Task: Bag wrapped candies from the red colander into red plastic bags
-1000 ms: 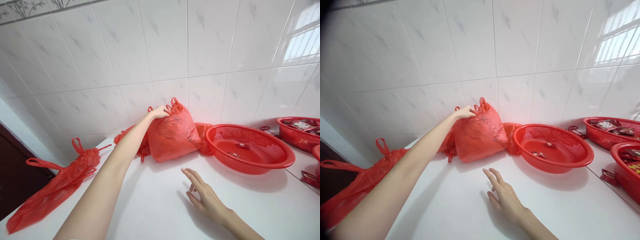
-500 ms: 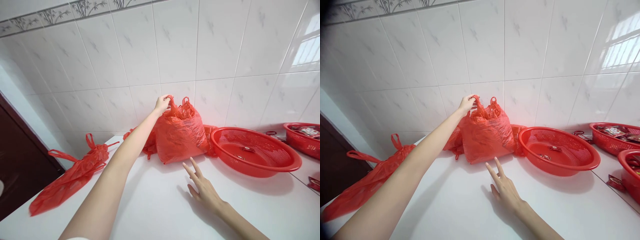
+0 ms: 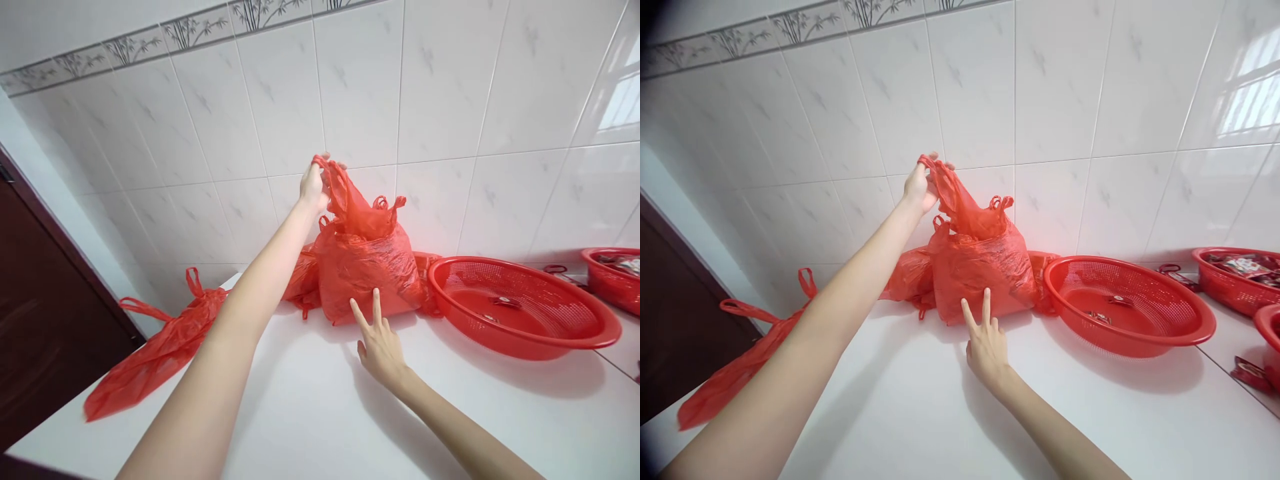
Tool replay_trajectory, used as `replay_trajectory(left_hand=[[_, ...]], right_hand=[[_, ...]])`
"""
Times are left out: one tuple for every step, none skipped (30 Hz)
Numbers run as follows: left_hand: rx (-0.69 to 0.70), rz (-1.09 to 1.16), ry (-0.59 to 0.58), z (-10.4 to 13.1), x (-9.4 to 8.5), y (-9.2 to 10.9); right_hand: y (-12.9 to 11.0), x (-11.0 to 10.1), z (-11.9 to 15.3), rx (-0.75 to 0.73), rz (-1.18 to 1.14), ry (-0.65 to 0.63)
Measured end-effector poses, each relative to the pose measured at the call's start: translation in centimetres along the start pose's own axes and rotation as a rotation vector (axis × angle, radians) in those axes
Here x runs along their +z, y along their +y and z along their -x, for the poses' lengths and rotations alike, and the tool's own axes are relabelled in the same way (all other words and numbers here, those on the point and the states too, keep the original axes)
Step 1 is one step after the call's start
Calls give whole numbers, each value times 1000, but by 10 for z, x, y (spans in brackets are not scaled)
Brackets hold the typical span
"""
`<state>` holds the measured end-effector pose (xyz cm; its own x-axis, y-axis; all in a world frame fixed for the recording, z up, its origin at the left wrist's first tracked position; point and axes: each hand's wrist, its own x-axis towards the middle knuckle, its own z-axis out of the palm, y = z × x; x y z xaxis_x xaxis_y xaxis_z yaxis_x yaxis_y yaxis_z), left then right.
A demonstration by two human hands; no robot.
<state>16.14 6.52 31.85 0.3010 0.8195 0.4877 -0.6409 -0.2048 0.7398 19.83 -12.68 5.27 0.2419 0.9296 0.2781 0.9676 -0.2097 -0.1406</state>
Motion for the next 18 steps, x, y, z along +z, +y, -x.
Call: replay_trajectory(left_hand=[[26,23,8,0,0,9],[58,43,17,1,0,18],[94,56,26,2,-2,27],[130,59,37,4,-4,36],[160,52,49,6,-8,45],[181,36,64,9,-13,52],[194,15,79,13,-20,58],[201,-6,94,19,-27,63],[201,-25,106,25,-34,67],[191,-42,112,34,-42,69],[172,-61,114,44,-49,70],[141,-84,113,56,-57,70],[98,-111,109,69,-63,70],[44,-138,108,83,-69,68],[-17,-161,110,98,-74,65],[-87,-179,114,113,-79,62],[-166,-194,116,128,-84,58],[-253,-208,113,144,-89,53]], right_hand=[[-3,-3,-4,7,-3,-15],[-6,-5,-8,12,-6,-28],[-8,-7,-12,15,-9,-38],[-9,-10,-17,18,-11,-43],[-11,-12,-22,20,-12,-44],[-12,-13,-27,23,-11,-42],[-13,-14,-31,26,-10,-39],[-13,-15,-36,31,-8,-35],[-14,-16,-40,39,-3,-30],[-14,-16,-44,48,5,-24],[-15,-17,-48,57,13,-19],[-15,-17,-51,64,21,-12],[-15,-17,-55,70,26,-5],[-15,-17,-58,74,27,1],[-15,-18,-62,73,25,9],[-14,-18,-65,67,21,17],[-14,-19,-68,61,18,22],[-13,-19,-70,58,15,21]])
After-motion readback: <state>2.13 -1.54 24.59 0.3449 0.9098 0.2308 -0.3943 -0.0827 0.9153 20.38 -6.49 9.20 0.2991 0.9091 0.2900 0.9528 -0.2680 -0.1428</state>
